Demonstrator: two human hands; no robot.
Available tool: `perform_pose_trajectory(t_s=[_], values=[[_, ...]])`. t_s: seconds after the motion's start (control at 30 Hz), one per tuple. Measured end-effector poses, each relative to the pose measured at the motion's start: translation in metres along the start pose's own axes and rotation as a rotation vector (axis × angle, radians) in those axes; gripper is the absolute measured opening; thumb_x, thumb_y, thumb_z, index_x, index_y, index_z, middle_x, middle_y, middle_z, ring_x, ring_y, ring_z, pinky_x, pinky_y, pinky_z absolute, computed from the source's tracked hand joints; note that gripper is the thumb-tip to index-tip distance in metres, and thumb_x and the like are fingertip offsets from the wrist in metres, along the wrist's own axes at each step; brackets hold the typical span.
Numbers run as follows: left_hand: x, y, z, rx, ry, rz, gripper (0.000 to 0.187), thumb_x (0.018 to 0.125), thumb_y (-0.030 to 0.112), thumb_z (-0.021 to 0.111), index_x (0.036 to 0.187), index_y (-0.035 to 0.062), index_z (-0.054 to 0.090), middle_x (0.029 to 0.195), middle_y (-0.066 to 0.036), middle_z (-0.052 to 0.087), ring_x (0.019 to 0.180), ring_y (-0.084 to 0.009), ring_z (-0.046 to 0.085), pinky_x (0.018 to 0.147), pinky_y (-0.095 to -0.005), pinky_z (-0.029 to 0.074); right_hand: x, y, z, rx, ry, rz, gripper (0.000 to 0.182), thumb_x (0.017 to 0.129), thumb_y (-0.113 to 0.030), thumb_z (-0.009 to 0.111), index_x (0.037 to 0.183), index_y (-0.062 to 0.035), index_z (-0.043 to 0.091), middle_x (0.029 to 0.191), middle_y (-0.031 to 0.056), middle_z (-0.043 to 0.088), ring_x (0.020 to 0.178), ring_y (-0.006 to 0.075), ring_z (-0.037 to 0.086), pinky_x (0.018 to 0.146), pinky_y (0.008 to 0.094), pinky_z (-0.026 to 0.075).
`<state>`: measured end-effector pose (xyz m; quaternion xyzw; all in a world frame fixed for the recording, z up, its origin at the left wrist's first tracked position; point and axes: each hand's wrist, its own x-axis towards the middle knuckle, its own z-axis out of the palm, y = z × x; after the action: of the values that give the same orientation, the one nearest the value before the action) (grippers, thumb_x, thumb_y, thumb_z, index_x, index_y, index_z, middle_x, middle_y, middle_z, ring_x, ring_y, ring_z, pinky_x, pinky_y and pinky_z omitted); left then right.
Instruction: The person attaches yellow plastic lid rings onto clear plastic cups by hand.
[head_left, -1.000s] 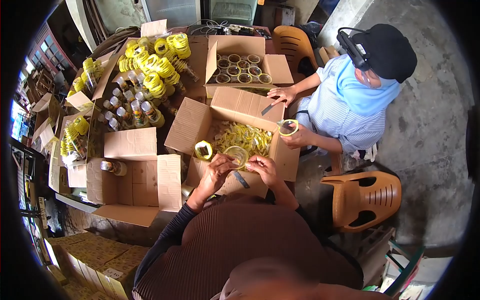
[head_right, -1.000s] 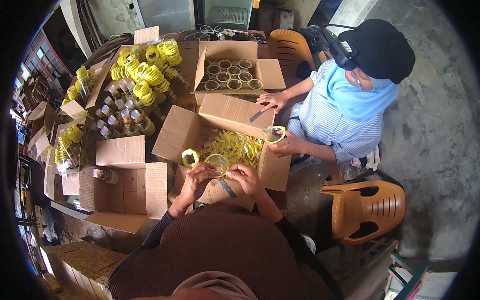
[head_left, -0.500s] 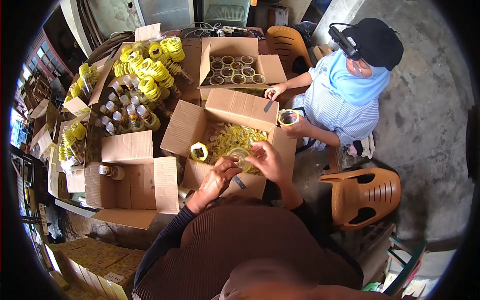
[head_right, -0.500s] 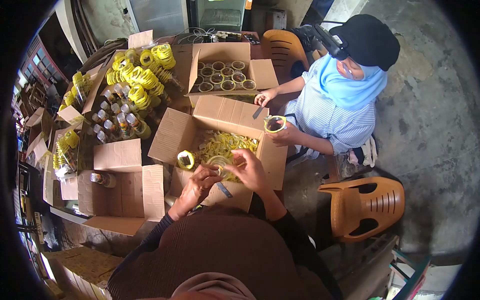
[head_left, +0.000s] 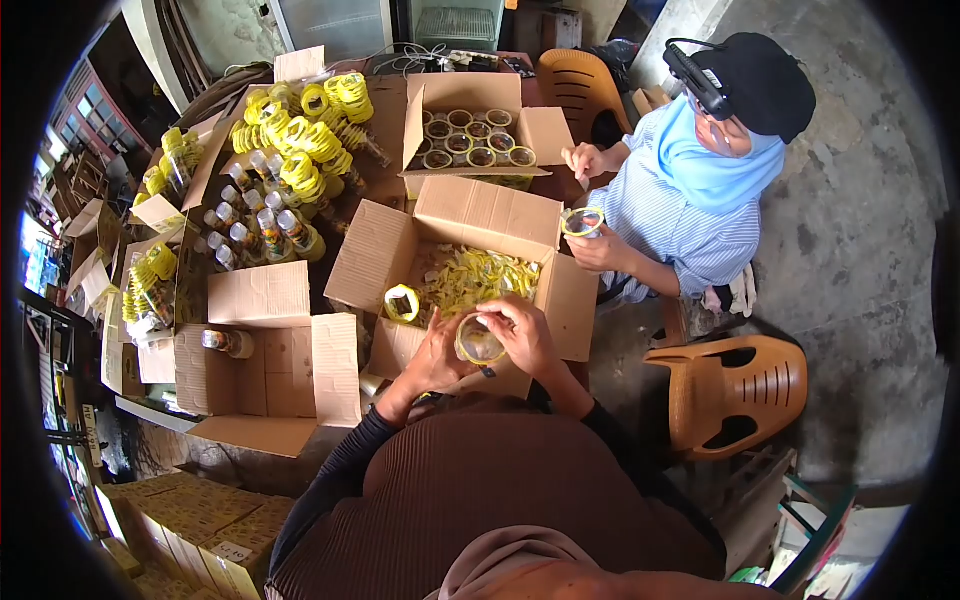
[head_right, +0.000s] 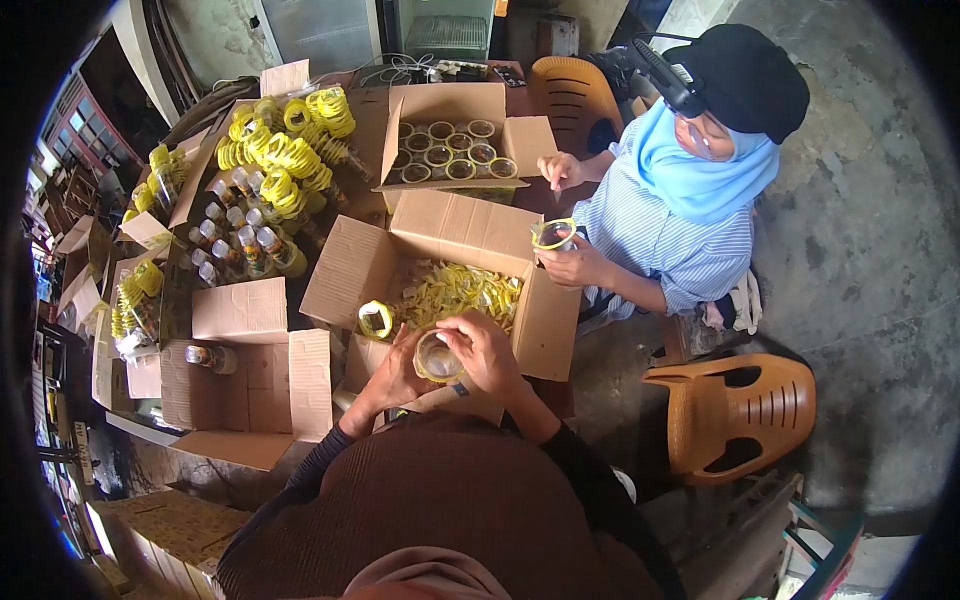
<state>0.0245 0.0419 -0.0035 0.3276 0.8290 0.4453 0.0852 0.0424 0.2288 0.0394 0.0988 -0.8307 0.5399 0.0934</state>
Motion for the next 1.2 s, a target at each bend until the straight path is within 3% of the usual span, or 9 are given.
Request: perform_pose_trajectory(t_s=[0.13,0.23,0.47,0.67,0.73,0.87,1.0,1.1,1.2], values=[[0.005,0.009,-0.008,-0.153,0.034,0.050,0.077,0.062,0.022,0.085,0.125,-0.0035,0.048,0.108,-0.026,0.059,0.105,-0.0431,0.057,0.094,-0.0479,0.045,0.001,-0.002,0.000,-0.154,0.019,-0.175,0.008,0.086,-0.007,0.067,0.094,-0.0042,0.067,0.091,0.0095,0.062,0.081,0.0286,0.061,0.071,0.0370,0.051],[0.008,0.019,-0.012,-0.089,0.128,0.218,0.066,0.062,0.016,0.083,0.117,-0.0038,0.051,0.096,-0.025,0.060,0.095,-0.0430,0.059,0.078,-0.0445,0.050,0.004,-0.005,-0.002,-0.187,0.037,-0.230,0.009,0.083,0.000,0.069,0.091,-0.0013,0.067,0.088,0.0108,0.063,0.079,0.0268,0.063,0.069,0.0345,0.050],[-0.001,0.005,-0.001,0.056,0.109,0.044,0.057,0.063,0.017,0.083,0.108,-0.0011,0.052,0.084,-0.019,0.062,0.084,-0.0392,0.060,0.073,-0.0440,0.050,0.006,0.009,0.007,-0.090,0.046,-0.147,0.009,0.084,0.000,0.069,0.088,0.0025,0.061,0.085,0.0133,0.063,0.076,0.0273,0.063,0.069,0.0350,0.050],[0.001,0.000,-0.001,0.189,0.206,0.187,0.058,0.061,0.015,0.083,0.108,0.0019,0.053,0.091,-0.019,0.059,0.090,-0.0391,0.058,0.081,-0.0460,0.047,0.009,0.035,0.025,-0.106,0.229,-0.029,0.009,0.083,-0.004,0.067,0.089,-0.0008,0.061,0.082,0.0139,0.064,0.073,0.0290,0.063,0.066,0.0356,0.049],[-0.003,0.008,-0.003,0.178,0.237,0.175,0.058,0.060,0.013,0.082,0.109,0.0019,0.053,0.097,-0.019,0.058,0.093,-0.0399,0.057,0.085,-0.0474,0.046,0.012,0.065,0.012,-0.029,0.216,0.151,0.009,0.087,-0.006,0.066,0.092,0.0010,0.064,0.079,0.0130,0.066,0.070,0.0200,0.064,0.065,0.0321,0.050],[-0.006,-0.005,-0.007,0.062,0.264,0.003,0.063,0.066,0.010,0.081,0.118,-0.0016,0.048,0.103,-0.021,0.057,0.094,-0.0432,0.056,0.084,-0.0470,0.048,0.007,0.078,0.000,-0.072,0.134,0.194,0.012,0.085,-0.008,0.070,0.090,0.0017,0.065,0.076,0.0123,0.067,0.068,0.0186,0.065,0.064,0.0304,0.051],[-0.009,-0.029,0.005,-0.031,0.351,0.139,0.080,0.072,0.013,0.083,0.132,-0.0032,0.033,0.110,-0.023,0.056,0.101,-0.0430,0.058,0.090,-0.0471,0.049,-0.003,0.080,-0.001,-0.163,0.054,0.251,0.010,0.083,-0.004,0.068,0.092,0.0006,0.066,0.081,0.0131,0.069,0.070,0.0219,0.067,0.065,0.0317,0.051],[-0.006,-0.027,-0.004,-0.403,0.247,-0.041,0.070,0.077,0.014,0.081,0.132,-0.0012,0.041,0.120,-0.015,0.056,0.110,-0.0278,0.057,0.095,-0.0394,0.047,-0.005,0.079,-0.002,-0.170,-0.059,0.198,0.017,0.086,0.004,0.062,0.103,0.0006,0.066,0.097,0.0128,0.066,0.088,0.0200,0.068,0.075,0.0287,0.053],[0.000,-0.022,-0.010,-0.813,0.148,-0.226,0.052,0.083,0.015,0.076,0.128,0.0019,0.052,0.124,-0.005,0.055,0.113,-0.0142,0.052,0.098,-0.0311,0.043,-0.001,0.064,0.001,-0.039,-0.005,0.104,0.018,0.087,0.002,0.062,0.104,-0.0015,0.066,0.093,0.0123,0.063,0.079,0.0211,0.065,0.069,0.0305,0.051]])
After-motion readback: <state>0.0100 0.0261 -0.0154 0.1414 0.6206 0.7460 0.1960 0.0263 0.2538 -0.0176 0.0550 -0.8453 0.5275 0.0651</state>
